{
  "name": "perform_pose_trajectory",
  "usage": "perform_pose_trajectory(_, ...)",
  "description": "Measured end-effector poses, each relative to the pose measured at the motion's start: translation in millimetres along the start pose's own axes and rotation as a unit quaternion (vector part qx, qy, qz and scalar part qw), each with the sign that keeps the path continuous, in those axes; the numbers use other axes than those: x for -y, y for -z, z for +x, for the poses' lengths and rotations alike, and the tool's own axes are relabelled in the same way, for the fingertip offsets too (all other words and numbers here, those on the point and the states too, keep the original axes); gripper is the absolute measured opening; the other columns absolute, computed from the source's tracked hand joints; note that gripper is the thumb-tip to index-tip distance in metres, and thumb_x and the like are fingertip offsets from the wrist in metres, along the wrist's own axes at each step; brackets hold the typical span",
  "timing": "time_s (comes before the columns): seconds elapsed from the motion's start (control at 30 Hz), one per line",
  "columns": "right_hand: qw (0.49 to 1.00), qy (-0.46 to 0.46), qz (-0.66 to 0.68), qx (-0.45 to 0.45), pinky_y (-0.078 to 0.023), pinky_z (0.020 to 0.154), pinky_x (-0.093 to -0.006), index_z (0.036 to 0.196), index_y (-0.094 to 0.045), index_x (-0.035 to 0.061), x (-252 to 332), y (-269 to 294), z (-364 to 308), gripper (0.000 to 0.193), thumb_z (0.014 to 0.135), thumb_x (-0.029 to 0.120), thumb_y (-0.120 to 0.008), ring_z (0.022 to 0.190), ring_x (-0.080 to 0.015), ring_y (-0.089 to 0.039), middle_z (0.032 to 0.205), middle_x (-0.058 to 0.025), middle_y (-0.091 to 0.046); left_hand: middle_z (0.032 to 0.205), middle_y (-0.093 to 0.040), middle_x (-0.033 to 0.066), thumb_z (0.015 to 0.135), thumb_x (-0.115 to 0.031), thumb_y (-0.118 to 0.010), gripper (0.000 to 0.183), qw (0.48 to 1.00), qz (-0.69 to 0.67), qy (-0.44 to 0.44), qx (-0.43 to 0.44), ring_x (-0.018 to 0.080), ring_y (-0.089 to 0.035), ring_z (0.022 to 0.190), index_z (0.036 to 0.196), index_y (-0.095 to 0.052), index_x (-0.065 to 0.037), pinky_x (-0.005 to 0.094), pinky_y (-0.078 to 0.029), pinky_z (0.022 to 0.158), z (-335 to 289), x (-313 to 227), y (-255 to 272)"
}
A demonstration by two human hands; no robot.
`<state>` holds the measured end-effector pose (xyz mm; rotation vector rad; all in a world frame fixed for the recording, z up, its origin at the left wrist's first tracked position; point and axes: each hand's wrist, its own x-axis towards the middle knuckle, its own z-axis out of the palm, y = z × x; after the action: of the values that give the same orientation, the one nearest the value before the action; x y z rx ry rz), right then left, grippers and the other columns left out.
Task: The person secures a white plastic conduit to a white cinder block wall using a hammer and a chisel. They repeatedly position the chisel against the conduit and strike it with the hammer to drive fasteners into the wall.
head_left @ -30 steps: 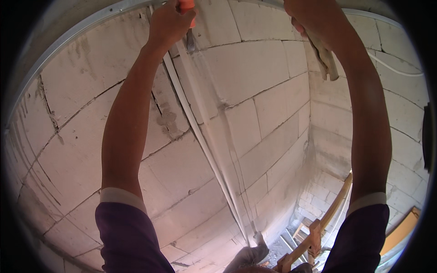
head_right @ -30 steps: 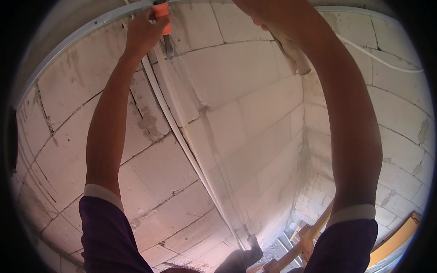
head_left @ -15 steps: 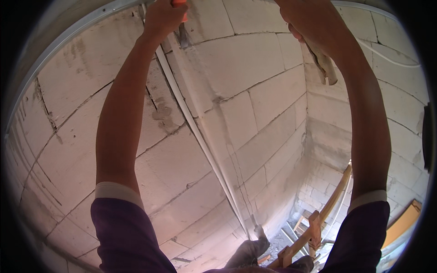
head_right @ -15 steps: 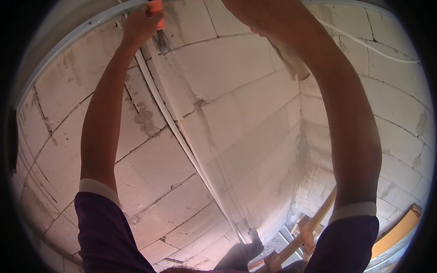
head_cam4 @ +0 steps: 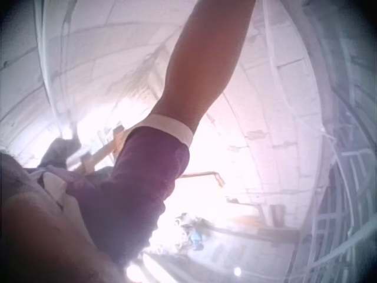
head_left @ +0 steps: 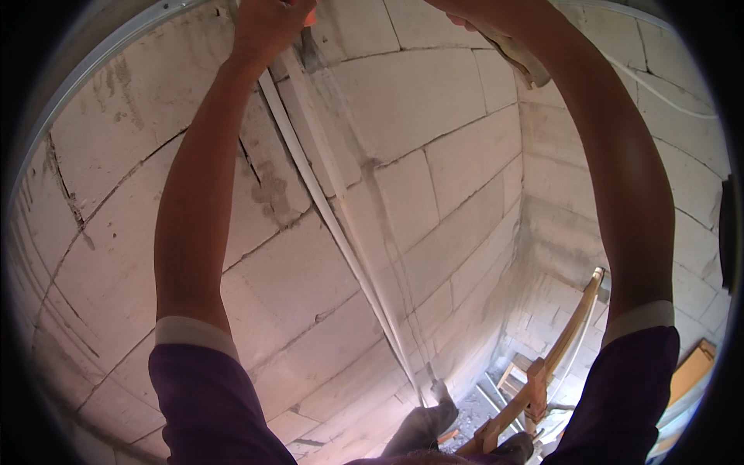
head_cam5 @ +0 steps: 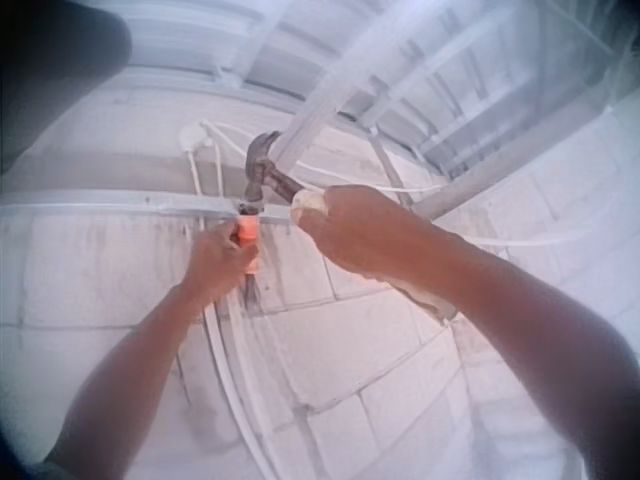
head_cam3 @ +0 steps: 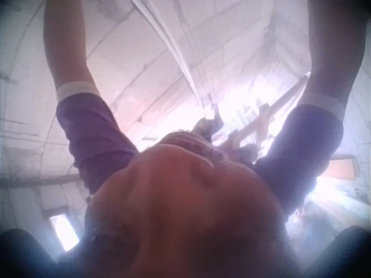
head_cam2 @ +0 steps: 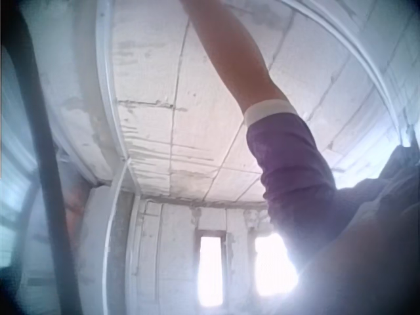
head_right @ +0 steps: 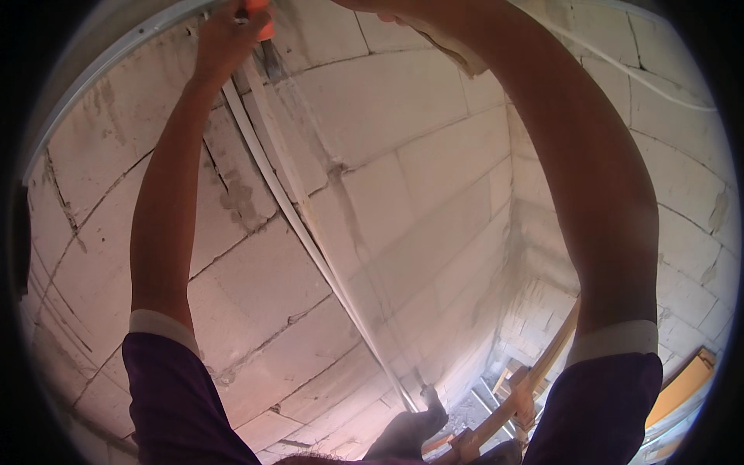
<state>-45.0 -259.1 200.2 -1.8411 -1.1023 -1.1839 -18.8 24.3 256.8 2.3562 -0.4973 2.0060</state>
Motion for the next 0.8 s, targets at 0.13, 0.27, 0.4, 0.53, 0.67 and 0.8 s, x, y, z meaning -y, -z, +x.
perform_pose_trajectory(0.13,0.997,0.011,-0.027,-0.074,-0.052,0.064,-0.0463,0.105,-0.064,-0.0075,-4.4,-13.6,35.6,0.050,0.102,0.040,-0.046,0.072,-0.0371,-0.069,0.086,-0.0270,-0.069,0.094,-0.075,0.0153,0.085,-0.043,-0.072,0.049,0.998,0.067,-0.022,0.005,0.0304,-0.072,0.085,0.112,-0.070,-0.003,0.0391,-0.056,0.081,3.6,7.0,-6.9)
perform_pose_trajectory(0.27,0.999,-0.036,0.009,0.035,-0.052,0.058,-0.0473,0.100,-0.063,-0.0068,14.2,-11.3,37.5,0.048,0.102,0.038,-0.046,0.066,-0.0329,-0.068,0.079,-0.0238,-0.067,0.095,-0.075,0.0139,0.082,-0.044,-0.075,0.053,0.998,0.052,-0.034,0.002,0.0298,-0.072,0.087,0.116,-0.070,-0.004,0.0390,-0.055,0.081,-1.5,16.6,0.7)
perform_pose_trajectory(0.4,0.976,-0.016,-0.213,0.039,-0.052,0.053,-0.0440,0.095,-0.063,-0.0063,45.1,9.5,33.7,0.047,0.103,0.037,-0.046,0.064,-0.0303,-0.067,0.075,-0.0215,-0.064,0.091,-0.073,0.0164,0.084,-0.026,-0.071,0.034,0.997,-0.055,-0.040,-0.033,0.0310,-0.071,0.083,0.107,-0.068,-0.002,0.0416,-0.054,0.075,-8.8,-4.8,-12.9)
perform_pose_trajectory(0.53,0.979,0.041,-0.193,0.046,-0.051,0.050,-0.0412,0.091,-0.061,-0.0073,32.3,3.6,31.7,0.045,0.105,0.031,-0.042,0.063,-0.0299,-0.067,0.071,-0.0216,-0.062,0.083,-0.072,0.0170,0.087,-0.017,-0.069,0.021,0.993,-0.067,-0.070,-0.074,0.0308,-0.070,0.073,0.099,-0.067,-0.001,0.0406,-0.054,0.065,-12.2,-13.2,-3.3)
perform_pose_trajectory(0.67,0.975,-0.112,-0.187,0.050,-0.053,0.052,-0.0436,0.096,-0.060,-0.0060,40.4,13.9,28.6,0.037,0.104,0.025,-0.041,0.064,-0.0312,-0.067,0.074,-0.0227,-0.062,0.080,-0.071,0.0177,0.085,-0.018,-0.071,0.022,0.990,-0.111,-0.055,-0.064,0.0321,-0.069,0.069,0.098,-0.067,-0.001,0.0411,-0.053,0.063,-13.0,-18.8,-15.2)
perform_pose_trajectory(0.8,0.982,-0.042,-0.183,0.026,-0.054,0.055,-0.0450,0.096,-0.059,-0.0064,47.3,17.3,23.4,0.037,0.104,0.025,-0.040,0.063,-0.0314,-0.066,0.075,-0.0223,-0.061,0.080,-0.070,0.0181,0.085,-0.019,-0.072,0.023,0.991,-0.077,-0.065,-0.083,0.0324,-0.069,0.069,0.098,-0.067,-0.001,0.0418,-0.052,0.062,-13.5,-14.9,-15.9)
